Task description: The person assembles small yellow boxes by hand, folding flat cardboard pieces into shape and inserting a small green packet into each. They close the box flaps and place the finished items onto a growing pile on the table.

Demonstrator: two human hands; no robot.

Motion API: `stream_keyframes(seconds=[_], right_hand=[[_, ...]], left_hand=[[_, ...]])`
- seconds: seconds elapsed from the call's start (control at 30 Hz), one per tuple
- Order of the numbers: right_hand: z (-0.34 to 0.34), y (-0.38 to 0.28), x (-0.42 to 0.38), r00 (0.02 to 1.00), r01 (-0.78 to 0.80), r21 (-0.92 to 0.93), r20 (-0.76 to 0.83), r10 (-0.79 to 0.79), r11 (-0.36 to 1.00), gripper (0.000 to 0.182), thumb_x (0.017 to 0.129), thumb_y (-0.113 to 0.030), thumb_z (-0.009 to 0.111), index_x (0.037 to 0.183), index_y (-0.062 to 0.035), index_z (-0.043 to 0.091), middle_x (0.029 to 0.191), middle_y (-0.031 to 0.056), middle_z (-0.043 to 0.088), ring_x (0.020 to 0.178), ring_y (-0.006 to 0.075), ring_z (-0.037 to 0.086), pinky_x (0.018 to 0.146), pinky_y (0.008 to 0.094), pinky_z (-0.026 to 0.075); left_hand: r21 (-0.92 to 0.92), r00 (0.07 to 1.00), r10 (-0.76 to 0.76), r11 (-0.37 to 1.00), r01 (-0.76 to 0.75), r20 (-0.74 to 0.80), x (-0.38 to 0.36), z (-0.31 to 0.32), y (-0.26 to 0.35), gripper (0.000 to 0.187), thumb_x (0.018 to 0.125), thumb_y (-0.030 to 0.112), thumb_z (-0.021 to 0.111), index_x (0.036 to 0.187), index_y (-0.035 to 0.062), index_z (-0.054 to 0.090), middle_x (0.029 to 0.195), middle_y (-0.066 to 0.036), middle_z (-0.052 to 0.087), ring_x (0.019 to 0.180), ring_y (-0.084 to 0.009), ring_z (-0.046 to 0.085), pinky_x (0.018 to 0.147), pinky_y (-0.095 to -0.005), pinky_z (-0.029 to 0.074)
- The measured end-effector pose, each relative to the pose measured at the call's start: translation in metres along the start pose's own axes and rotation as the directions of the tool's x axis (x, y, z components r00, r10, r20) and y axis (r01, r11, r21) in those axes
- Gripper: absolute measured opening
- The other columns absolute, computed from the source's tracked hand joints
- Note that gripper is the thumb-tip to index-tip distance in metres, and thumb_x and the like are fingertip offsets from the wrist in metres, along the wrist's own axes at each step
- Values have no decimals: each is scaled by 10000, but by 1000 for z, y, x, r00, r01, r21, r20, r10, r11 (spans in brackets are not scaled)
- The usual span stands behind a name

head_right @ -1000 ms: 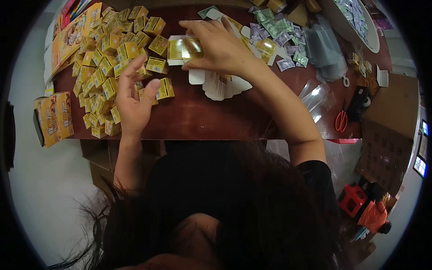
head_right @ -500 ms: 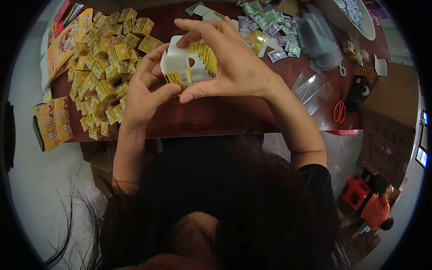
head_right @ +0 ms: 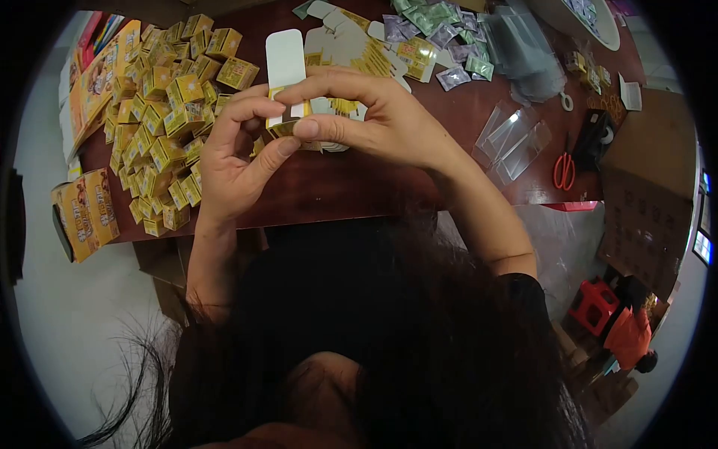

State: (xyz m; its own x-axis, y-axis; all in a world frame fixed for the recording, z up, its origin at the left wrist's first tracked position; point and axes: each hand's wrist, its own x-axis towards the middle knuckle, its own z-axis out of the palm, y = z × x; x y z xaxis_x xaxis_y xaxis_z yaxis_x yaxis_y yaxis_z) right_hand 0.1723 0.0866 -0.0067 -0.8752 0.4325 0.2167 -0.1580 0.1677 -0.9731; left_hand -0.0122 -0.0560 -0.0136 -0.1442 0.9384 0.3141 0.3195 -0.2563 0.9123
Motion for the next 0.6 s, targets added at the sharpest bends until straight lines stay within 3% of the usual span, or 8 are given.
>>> stream_keyframes(seconds=[0.03,0.07,0.13,0.2,0.27,0.47,0.53,0.6], right_hand=[[0,-2,0,996,-83,144,22,81,986,305,909,-156,755,1192,-58,699,1330,130,627,1301,258,544,1090,411,419],[1,0,0,996,-86,146,22,84,986,305,909,-156,755,1192,-58,699,1330,130,627,1301,258,544,1090,411,419],[2,6,2,995,84,-70,-51,-88,994,243,922,-132,739,1141,-37,697,1280,128,650,1258,237,576,1073,395,439],[8,11,8,987,133,25,-97,-130,991,218,923,-128,737,1109,-26,689,1248,124,659,1237,229,587,1068,384,444],[10,11,10,975,183,119,-147,-165,976,195,925,-124,735,1078,-15,682,1216,119,668,1216,220,598,1063,374,449],[3,-4,17,995,102,-8,-18,-102,995,200,930,-89,721,1087,3,640,1109,99,688,1105,181,642,989,346,510],[8,-13,17,995,-9,-10,-104,8,1000,201,924,-82,726,1084,5,641,1096,88,680,1052,155,651,947,323,532],[8,-14,20,992,-19,3,-127,19,1000,199,920,-81,729,1080,4,646,1085,78,678,1047,147,648,939,313,533]], left_hand=[[-2,1000,-2,1000,2,0,0,2,0,376,879,65,782,1210,43,607,1256,-64,586,1078,-157,607,940,-295,501],[-116,999,-41,993,38,-19,1,5,1,398,878,60,782,1220,33,581,1251,-77,584,1076,-162,618,926,-295,517],[-228,996,-79,971,69,-36,4,10,4,421,877,54,781,1230,24,555,1246,-91,582,1074,-166,629,912,-295,533],[-388,973,-191,913,127,-132,6,12,10,486,876,49,781,1256,4,482,1223,-123,586,1058,-183,657,891,-312,567],[-405,968,-227,899,164,-112,6,10,14,515,874,50,784,1268,1,456,1221,-133,588,1056,-189,663,892,-321,574],[-357,952,-297,900,252,-78,5,9,14,539,867,48,791,1277,4,444,1204,-142,603,1040,-198,676,896,-334,583],[-338,948,-310,902,269,-71,7,10,13,540,865,45,791,1278,5,444,1201,-143,606,1043,-198,677,896,-335,584],[-365,961,-270,903,228,-67,6,10,12,536,868,31,782,1281,5,442,1204,-145,605,1044,-204,680,898,-335,586]])
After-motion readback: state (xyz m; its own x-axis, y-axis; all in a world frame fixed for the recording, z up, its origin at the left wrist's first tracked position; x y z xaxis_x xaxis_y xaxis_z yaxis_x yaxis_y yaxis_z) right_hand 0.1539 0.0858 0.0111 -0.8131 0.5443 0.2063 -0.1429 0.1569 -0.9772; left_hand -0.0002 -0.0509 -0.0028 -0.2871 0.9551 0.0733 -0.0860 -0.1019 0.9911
